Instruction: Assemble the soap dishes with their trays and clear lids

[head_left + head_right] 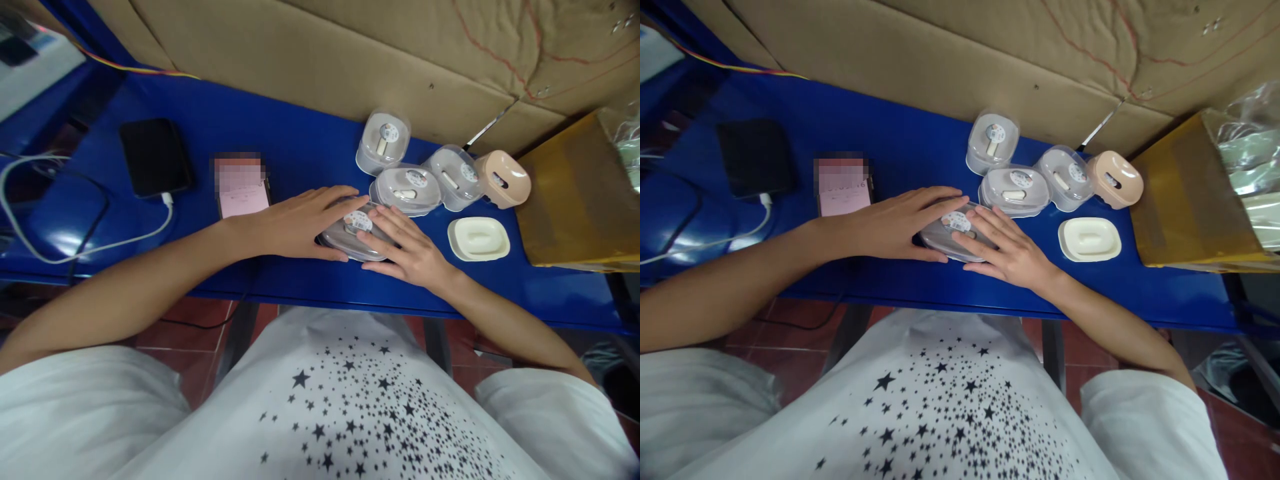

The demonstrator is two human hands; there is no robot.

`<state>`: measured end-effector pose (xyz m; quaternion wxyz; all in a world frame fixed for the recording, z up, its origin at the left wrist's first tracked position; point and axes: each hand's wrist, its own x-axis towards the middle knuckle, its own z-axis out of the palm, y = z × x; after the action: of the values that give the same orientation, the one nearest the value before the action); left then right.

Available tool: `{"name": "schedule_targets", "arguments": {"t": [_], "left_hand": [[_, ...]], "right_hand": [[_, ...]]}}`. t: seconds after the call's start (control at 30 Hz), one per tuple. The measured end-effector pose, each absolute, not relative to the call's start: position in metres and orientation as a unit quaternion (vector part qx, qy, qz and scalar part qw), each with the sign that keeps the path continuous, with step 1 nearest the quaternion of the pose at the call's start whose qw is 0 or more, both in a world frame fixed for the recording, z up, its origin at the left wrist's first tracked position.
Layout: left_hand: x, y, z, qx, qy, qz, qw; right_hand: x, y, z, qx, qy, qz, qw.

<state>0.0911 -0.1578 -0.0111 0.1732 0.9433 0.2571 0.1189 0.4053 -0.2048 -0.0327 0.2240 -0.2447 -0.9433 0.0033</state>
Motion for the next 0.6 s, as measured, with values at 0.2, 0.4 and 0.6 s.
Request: {"name": "schedule_targets", "arguments": {"t": [0.2,0.4,0.6], "left_hand": [[0.09,-0.157,-0.011,0.937,0.25,0.146,0.194],[0.09,-0.155,-0.01,0.929,0.262,0.145,0.216],[0.09,-0.154,-0.008,0.925,0.291,0.125,0.21]], "right_hand": [[0.406,-0.207,-0.036,-0.238,-0.942,-0.008,0.235],[0.406,-0.197,-0.035,-0.231,-0.937,0.053,0.256],[0.402,-0.197,-0.031,-0.242,-0.944,0.03,0.222]]}}
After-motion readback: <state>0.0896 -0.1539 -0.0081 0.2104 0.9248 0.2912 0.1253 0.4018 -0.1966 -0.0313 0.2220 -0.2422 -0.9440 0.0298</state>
